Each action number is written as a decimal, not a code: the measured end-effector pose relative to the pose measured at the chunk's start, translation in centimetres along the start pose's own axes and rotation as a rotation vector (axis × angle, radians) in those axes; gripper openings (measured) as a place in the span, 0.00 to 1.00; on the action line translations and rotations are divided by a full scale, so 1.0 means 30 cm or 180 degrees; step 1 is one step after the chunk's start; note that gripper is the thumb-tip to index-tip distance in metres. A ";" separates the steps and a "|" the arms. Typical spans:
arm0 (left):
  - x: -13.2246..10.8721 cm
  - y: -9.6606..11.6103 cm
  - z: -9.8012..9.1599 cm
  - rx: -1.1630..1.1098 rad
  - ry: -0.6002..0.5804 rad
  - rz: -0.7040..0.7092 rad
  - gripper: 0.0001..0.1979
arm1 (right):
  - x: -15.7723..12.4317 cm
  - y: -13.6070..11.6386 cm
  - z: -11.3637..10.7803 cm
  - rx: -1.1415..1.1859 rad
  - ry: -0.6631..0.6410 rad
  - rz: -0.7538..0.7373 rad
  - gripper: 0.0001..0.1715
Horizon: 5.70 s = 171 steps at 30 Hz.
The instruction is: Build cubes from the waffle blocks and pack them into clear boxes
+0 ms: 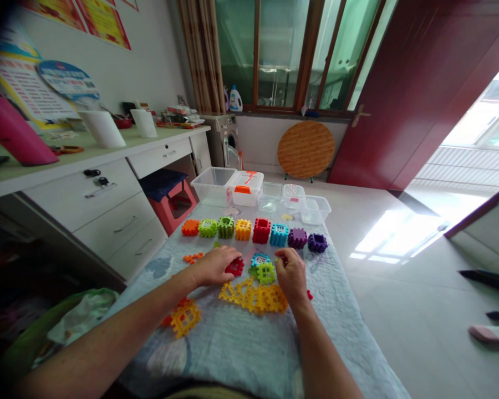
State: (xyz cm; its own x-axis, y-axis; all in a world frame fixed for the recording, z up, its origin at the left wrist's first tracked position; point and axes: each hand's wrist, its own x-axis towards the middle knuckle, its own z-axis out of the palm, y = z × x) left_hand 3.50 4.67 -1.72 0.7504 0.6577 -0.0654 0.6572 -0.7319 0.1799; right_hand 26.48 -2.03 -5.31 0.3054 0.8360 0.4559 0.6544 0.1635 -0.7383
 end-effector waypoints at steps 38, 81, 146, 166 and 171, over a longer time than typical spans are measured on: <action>0.422 -0.030 -0.181 0.0186 0.0722 0.0164 0.27 | 0.002 0.015 0.008 0.0130 -0.0015 -0.0045 0.10; -0.430 -0.205 0.148 -0.0647 0.1206 -0.1446 0.30 | -0.005 0.000 -0.015 -0.0743 -0.0973 -0.0356 0.12; -0.352 -0.134 0.172 -0.1775 0.2105 -0.1204 0.13 | 0.038 0.020 -0.068 -0.0320 -0.0368 0.0372 0.26; -0.358 -0.124 0.159 -0.1721 0.2156 -0.1103 0.12 | 0.012 -0.008 0.033 -0.0269 -0.0808 -0.0296 0.12; -0.359 -0.124 0.159 -0.1747 0.2158 -0.1094 0.12 | -0.008 -0.038 0.032 -0.0772 -0.1158 -0.0543 0.09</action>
State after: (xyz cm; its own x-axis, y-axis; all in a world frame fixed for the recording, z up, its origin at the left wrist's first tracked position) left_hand -6.70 -0.54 -6.36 0.2065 0.9121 0.3540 0.5803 -0.4055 0.7063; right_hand 25.00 -1.92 -5.06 -0.0545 0.9442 0.3247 0.8302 0.2235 -0.5107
